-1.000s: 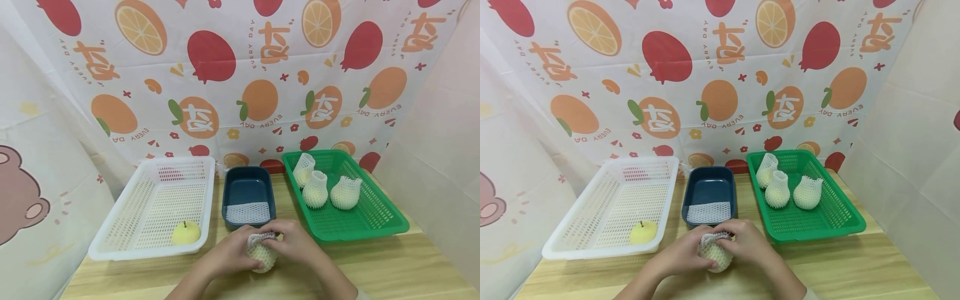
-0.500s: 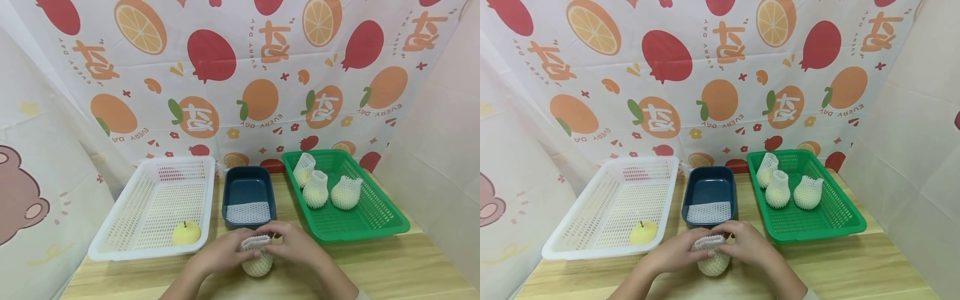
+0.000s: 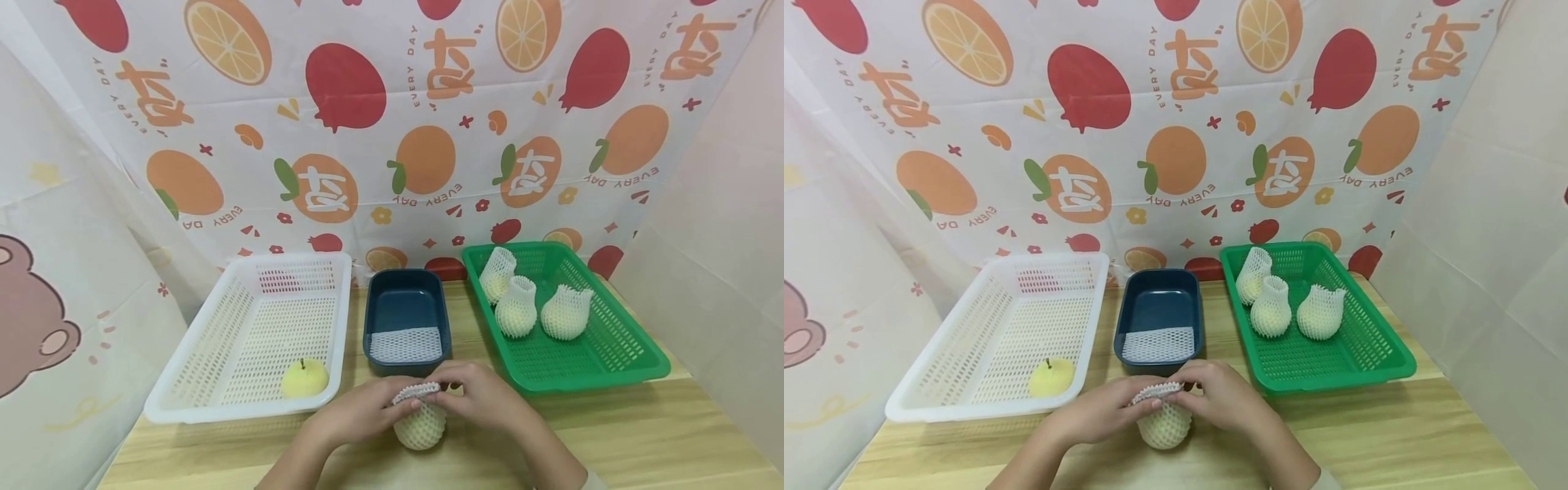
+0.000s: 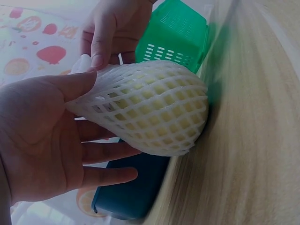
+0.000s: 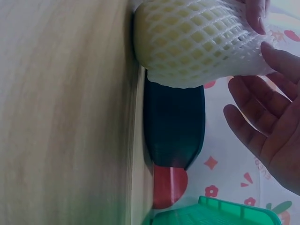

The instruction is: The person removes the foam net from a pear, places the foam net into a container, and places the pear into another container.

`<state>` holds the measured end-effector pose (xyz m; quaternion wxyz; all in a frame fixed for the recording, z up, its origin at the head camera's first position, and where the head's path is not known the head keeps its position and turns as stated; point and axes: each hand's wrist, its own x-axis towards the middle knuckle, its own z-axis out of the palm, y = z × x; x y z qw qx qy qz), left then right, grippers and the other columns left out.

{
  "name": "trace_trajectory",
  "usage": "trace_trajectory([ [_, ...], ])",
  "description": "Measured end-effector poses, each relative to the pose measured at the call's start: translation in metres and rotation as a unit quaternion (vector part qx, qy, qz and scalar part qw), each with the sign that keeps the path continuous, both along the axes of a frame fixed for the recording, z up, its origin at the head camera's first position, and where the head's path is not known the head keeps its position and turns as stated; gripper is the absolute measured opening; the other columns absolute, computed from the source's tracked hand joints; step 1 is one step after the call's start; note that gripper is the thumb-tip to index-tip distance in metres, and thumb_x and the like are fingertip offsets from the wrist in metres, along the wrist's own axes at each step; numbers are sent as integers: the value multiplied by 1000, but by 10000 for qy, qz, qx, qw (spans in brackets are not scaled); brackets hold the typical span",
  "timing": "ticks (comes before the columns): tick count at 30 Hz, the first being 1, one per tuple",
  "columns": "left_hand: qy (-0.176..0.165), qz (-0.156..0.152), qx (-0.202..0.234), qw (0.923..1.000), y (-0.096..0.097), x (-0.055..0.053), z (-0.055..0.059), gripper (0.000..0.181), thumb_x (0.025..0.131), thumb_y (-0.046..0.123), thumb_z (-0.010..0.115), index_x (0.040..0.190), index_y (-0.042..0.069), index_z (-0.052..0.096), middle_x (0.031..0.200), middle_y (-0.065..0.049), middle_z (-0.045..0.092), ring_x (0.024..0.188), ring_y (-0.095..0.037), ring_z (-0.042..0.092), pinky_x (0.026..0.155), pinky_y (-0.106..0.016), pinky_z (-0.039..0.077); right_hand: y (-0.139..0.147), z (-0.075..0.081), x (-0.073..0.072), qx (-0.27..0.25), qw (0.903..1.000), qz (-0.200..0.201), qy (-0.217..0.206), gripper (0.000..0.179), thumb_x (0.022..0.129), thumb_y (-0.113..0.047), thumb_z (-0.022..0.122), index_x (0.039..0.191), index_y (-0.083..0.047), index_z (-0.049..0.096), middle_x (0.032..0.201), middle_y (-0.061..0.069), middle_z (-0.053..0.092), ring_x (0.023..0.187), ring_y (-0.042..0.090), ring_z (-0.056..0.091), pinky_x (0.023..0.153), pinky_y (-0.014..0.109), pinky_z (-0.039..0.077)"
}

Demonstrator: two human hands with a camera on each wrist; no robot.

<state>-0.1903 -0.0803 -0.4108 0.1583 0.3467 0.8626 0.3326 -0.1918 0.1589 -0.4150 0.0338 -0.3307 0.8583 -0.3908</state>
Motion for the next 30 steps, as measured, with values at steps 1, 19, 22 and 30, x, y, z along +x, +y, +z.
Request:
trace_trajectory([
  [1, -12, -5, 12, 10000, 0, 0, 0, 48, 102, 51, 41, 141, 26, 53, 140, 10, 56, 131, -12, 51, 109, -38, 43, 0, 0, 0, -2, 10000, -2, -9, 14, 92, -36, 67, 103, -31, 74, 101, -19, 69, 94, 0, 64, 83, 33, 56],
  [19, 13, 137, 168, 9998, 0, 1, 2, 53, 103, 54, 35, 139, 22, 55, 139, 8, 57, 131, -14, 51, 109, -40, 42, 0, 1, -1, -112, 9999, 26, 111, 20, 94, -46, 61, 99, -32, 74, 100, -18, 68, 93, 0, 63, 82, 33, 57],
  [22, -5, 183, 198, 9996, 0, 1, 2, 53, 103, 54, 35, 139, 22, 55, 139, 9, 57, 132, -14, 50, 109, -40, 42, 0, 1, -1, -148, 9998, -41, 108, 20, 93, -47, 62, 100, -32, 74, 99, -19, 68, 93, 0, 63, 79, 30, 57],
  [30, -81, 250, 173, 9995, 0, 1, 4, 53, 102, 54, 38, 140, 21, 54, 140, 7, 56, 133, -16, 50, 110, -42, 41, -2, 2, -1, -266, 9992, -107, 264, 18, 91, -44, 65, 100, -31, 75, 98, -17, 69, 88, 0, 63, 73, 26, 56],
])
